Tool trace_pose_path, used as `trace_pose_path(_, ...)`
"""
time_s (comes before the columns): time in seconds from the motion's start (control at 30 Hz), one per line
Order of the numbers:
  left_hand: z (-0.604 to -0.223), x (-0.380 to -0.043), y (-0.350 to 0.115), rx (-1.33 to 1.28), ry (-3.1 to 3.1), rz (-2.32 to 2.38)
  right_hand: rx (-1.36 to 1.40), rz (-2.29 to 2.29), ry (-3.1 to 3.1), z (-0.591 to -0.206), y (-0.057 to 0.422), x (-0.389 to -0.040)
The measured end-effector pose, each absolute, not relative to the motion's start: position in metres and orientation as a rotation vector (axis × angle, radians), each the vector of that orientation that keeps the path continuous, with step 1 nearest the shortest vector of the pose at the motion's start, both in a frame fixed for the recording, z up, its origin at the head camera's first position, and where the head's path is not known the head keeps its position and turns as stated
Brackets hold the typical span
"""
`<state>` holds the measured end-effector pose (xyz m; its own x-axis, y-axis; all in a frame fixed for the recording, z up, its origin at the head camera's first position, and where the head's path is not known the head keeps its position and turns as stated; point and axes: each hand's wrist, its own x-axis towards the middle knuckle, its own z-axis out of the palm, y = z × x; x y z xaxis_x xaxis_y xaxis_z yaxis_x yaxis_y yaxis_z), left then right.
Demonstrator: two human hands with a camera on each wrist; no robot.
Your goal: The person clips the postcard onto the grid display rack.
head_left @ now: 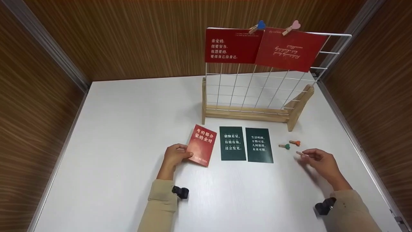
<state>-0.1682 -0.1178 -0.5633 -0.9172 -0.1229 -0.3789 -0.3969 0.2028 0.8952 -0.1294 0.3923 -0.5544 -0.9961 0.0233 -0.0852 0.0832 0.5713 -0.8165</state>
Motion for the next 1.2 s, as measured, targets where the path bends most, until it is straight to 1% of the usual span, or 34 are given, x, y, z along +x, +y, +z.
trace_pose_path(0.3,-0.564,-0.167,-0.117,-0.505,2.128,1.876,0.164,-1.515,2.715,-0.551,0.391,-0.133)
trace_pose_path(0.67,-0.556,-0.166,-0.099,-0.447,2.013,2.041,0.160,-1.598,2.763,-0.545,0.383,-0.143)
trace_pose_path(0.87,-0.548,-0.170,-0.088,-0.485,2.038,2.089,0.235,-1.783,2.682,-0.538,0.377,-0.151)
trace_pose_path(1.0,-0.543,-0.176,-0.079,-0.488,2.036,2.140,0.256,-1.815,2.709,-0.533,0.372,-0.158)
trace_pose_path(1.2,-0.535,-0.186,-0.066,-0.495,1.987,2.232,0.211,-1.904,2.723,-0.526,0.359,-0.171)
